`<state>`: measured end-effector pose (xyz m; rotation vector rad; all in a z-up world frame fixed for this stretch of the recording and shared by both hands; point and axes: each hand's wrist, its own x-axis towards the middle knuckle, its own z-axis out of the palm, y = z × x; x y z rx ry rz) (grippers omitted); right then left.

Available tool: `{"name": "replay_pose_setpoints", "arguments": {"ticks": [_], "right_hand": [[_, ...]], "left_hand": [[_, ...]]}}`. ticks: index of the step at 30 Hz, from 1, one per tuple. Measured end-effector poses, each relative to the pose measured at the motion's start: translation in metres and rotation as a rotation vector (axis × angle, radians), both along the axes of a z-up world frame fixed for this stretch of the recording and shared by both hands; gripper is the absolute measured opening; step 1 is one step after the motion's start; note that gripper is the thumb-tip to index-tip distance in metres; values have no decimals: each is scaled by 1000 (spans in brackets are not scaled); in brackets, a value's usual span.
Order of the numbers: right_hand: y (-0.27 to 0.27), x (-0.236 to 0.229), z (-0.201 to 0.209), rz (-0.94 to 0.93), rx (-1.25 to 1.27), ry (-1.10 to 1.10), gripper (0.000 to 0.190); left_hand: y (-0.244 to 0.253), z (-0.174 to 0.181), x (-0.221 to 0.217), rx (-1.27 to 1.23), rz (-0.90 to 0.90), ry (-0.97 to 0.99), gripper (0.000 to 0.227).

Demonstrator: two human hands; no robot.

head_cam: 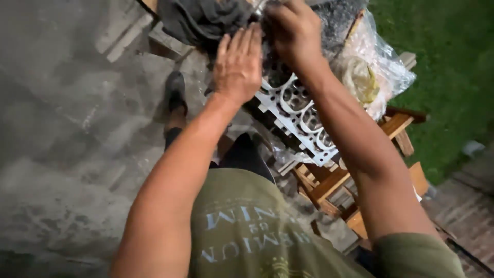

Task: Cleaning and inspecting the valve ports of an engine cylinder head using a scouring pad

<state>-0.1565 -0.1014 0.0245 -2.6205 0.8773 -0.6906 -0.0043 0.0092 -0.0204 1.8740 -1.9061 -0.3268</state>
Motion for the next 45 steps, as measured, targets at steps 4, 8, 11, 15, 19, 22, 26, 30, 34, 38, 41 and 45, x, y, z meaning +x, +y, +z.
{"name": "replay_pose_setpoints", "arguments": {"ticks": [4, 8, 11, 15, 19, 22, 26, 30, 34, 38, 41, 45], "right_hand": [[14, -32, 21, -8, 186, 75, 30], [20, -13, 4, -62, -89, 61, 10], [9, 7, 16, -18, 29, -10, 10], [31, -44, 15, -33, 109, 26, 14], [14, -5, 8, -19, 45, 16, 10], [23, -33, 11, -62, 98, -8, 10], [38, -39, 11, -36, 30, 46, 12], [20, 7, 16, -98, 59, -77, 11], [63, -52, 32, -85, 78, 121, 20], [87, -53, 57, -217, -8, 171, 10], [82, -51, 2, -69, 120, 268, 30], [74, -5, 26, -48, 73, 386, 37]], "left_hand": [[-7, -7, -6, -36, 19, 50, 49], [-10, 4, 6, 343, -74, 155, 57], [-4, -12, 0, 97, 7, 65, 51], [-6, -5, 6, 105, 13, 99, 51], [5, -9, 4, 36, 25, 189, 48], [-5, -16, 4, 34, 3, 285, 46], [4, -19, 7, 110, 13, 361, 45], [2, -13, 12, 38, -34, 337, 46], [14, 7, 31, 313, -37, 432, 47], [30, 7, 44, 108, -9, 569, 40], [30, 5, 41, 100, 14, 631, 38], [30, 16, 45, 192, 11, 596, 39]]}}
